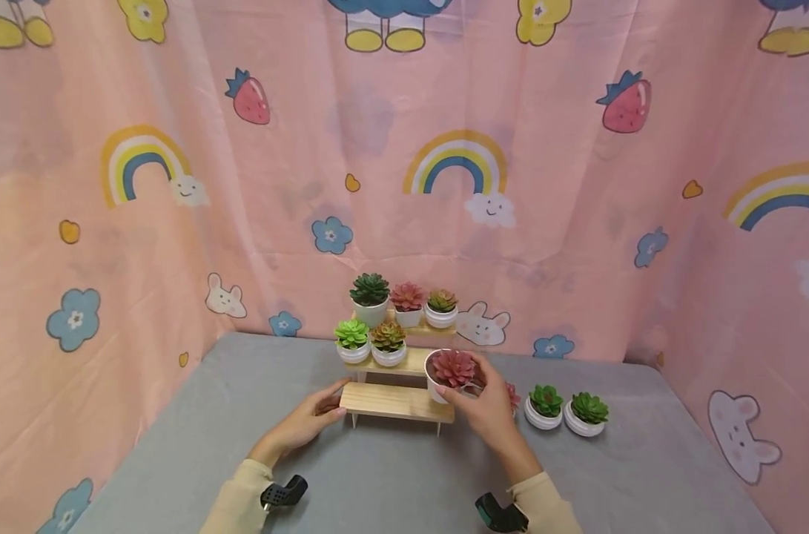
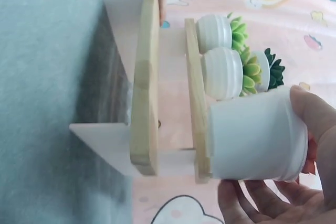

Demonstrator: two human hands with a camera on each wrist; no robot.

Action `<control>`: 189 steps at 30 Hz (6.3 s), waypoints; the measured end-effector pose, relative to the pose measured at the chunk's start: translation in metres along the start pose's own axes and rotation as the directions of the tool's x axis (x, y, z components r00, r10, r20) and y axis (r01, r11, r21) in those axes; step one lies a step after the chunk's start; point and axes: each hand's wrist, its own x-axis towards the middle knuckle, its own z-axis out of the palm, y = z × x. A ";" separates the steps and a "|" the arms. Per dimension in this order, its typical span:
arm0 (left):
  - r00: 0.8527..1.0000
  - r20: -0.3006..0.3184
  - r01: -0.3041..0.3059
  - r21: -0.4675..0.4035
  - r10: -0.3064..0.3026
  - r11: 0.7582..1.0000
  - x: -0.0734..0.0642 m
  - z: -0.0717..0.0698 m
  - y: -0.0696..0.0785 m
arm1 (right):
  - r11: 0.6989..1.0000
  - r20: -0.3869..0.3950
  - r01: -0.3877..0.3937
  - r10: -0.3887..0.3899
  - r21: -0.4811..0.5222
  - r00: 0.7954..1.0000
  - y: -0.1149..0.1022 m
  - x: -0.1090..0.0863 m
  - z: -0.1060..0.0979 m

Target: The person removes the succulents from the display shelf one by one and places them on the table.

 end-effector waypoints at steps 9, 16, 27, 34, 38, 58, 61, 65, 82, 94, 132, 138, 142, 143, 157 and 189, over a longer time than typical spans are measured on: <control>1.000 -0.009 0.006 0.015 -0.006 1.000 -0.002 0.000 -0.002 | 1.000 0.042 0.015 -0.015 -0.006 0.999 0.005 -0.023 -0.021; 1.000 -0.009 -0.002 0.003 0.002 1.000 0.002 0.001 0.000 | 0.998 0.041 0.050 -0.049 -0.039 0.998 0.008 -0.030 -0.038; 1.000 -0.010 0.013 0.007 -0.013 1.000 -0.003 0.003 -0.006 | 0.996 0.093 0.044 -0.036 -0.083 0.995 0.019 -0.040 -0.063; 1.000 -0.014 0.006 0.002 -0.006 1.000 -0.001 0.002 -0.004 | 0.999 0.130 0.036 -0.031 -0.039 0.991 0.029 -0.039 -0.080; 1.000 -0.021 -0.004 0.013 0.004 1.000 0.000 0.001 -0.004 | 0.999 0.184 -0.021 0.027 -0.039 0.983 0.037 -0.034 -0.089; 1.000 -0.021 -0.017 0.047 0.018 0.999 0.000 0.001 -0.004 | 0.989 0.355 -0.133 0.101 0.067 0.929 0.058 -0.034 -0.110; 1.000 -0.021 -0.010 0.043 0.011 0.999 0.000 0.001 -0.004 | 0.985 0.406 -0.157 0.116 0.067 0.906 0.058 -0.033 -0.109; 1.000 -0.018 0.005 0.031 -0.005 0.999 0.000 0.001 -0.003 | 0.985 0.465 -0.162 0.118 0.055 0.877 0.062 -0.033 -0.107; 0.999 -0.032 0.017 0.041 -0.016 0.999 -0.001 0.001 0.000 | 0.985 0.540 -0.169 0.135 0.014 0.831 0.089 -0.031 -0.103; 1.000 -0.020 0.011 0.037 -0.011 0.999 0.000 0.000 0.004 | 0.986 0.577 -0.129 0.046 0.103 0.815 0.094 -0.032 -0.106; 1.000 -0.019 -0.010 0.057 0.012 0.998 -0.003 0.003 0.007 | 0.996 0.454 -0.085 0.093 -0.039 0.886 0.054 -0.036 -0.118; 1.000 -0.018 -0.012 0.057 0.013 0.998 -0.002 0.002 0.003 | 0.999 0.397 -0.030 0.042 -0.036 0.917 0.050 -0.039 -0.112; 1.000 -0.016 -0.012 0.053 0.013 0.999 -0.002 0.001 0.002 | 0.999 0.362 0.020 -0.006 -0.034 0.932 0.045 -0.040 -0.108; 1.000 -0.016 -0.013 0.052 0.014 0.999 -0.002 0.002 0.001 | 0.999 0.355 0.031 -0.017 -0.036 0.935 0.043 -0.041 -0.107; 1.000 -0.006 -0.018 0.017 0.018 1.000 0.000 0.001 -0.002 | 0.989 0.341 0.125 -0.145 0.078 0.929 0.007 -0.036 -0.069; 1.000 -0.027 -0.004 0.041 0.005 0.999 -0.005 -0.006 0.002 | 0.992 0.249 -0.001 -0.030 0.124 0.968 -0.024 0.041 0.049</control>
